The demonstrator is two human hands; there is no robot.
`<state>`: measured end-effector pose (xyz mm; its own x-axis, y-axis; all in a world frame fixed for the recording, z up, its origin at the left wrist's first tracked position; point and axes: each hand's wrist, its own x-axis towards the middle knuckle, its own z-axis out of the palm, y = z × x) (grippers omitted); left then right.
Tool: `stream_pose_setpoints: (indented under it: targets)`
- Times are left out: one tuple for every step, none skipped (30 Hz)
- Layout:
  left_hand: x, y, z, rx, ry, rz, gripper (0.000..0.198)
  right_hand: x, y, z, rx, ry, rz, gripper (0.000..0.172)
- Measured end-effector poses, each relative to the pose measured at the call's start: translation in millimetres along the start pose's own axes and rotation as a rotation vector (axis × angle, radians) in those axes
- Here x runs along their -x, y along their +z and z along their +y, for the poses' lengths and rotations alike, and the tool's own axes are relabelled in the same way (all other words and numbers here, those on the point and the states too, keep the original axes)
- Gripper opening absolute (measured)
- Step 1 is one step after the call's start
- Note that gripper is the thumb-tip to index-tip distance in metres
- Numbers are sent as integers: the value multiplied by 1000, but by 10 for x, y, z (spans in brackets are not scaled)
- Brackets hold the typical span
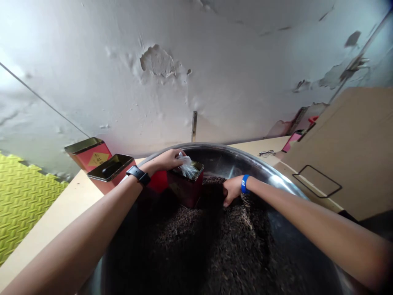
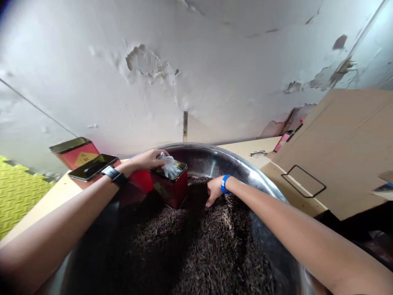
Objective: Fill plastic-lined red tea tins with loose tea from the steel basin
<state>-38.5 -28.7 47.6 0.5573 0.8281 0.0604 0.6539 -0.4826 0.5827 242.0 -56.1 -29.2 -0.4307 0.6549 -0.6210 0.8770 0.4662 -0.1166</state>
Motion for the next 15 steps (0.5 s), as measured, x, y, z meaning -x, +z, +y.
stream_pose_setpoints:
  targets:
    - [-6,2,-3,-2,2,-5,35,-11,17,12,-13,6,-10,44]
    - [-12,3,-11,1,6,-9,35,-25,35,21,-26,15,-11,49]
    - [-19,4,-21,3,10,-10,35,-41,54,28,-37,24,-4,52]
    - [-26,5,-33,3,12,-9,35,-56,69,33,-48,31,9,52]
    - [-32,6,-47,3,14,-7,34,-69,79,37,-58,33,20,49]
    - [-37,8,-60,5,17,-6,34,-77,82,40,-68,27,25,45]
    - [-41,8,-71,11,19,-7,33,-79,77,42,-81,19,26,41]
    - [-43,9,-81,21,21,-12,33,-76,66,43,-97,9,25,39]
    - [-45,10,-88,35,21,-21,34,-68,48,44,-116,-3,21,38]
    - [-45,11,-93,49,20,-27,34,-55,26,44,-138,-17,17,38]
    - [-44,13,-94,59,18,-32,35,-39,3,42,-163,-30,16,40]
    - [-43,15,-92,65,14,-32,35,-23,-19,39,-191,-40,20,43]
    - [-42,18,-87,71,10,-29,35,-6,-39,35,-218,-48,29,44]
    - [-40,22,-78,76,8,-24,35,8,-55,30,-244,-54,42,44]
    - [-39,25,-66,76,8,-16,35,21,-67,25,-266,-60,55,43]
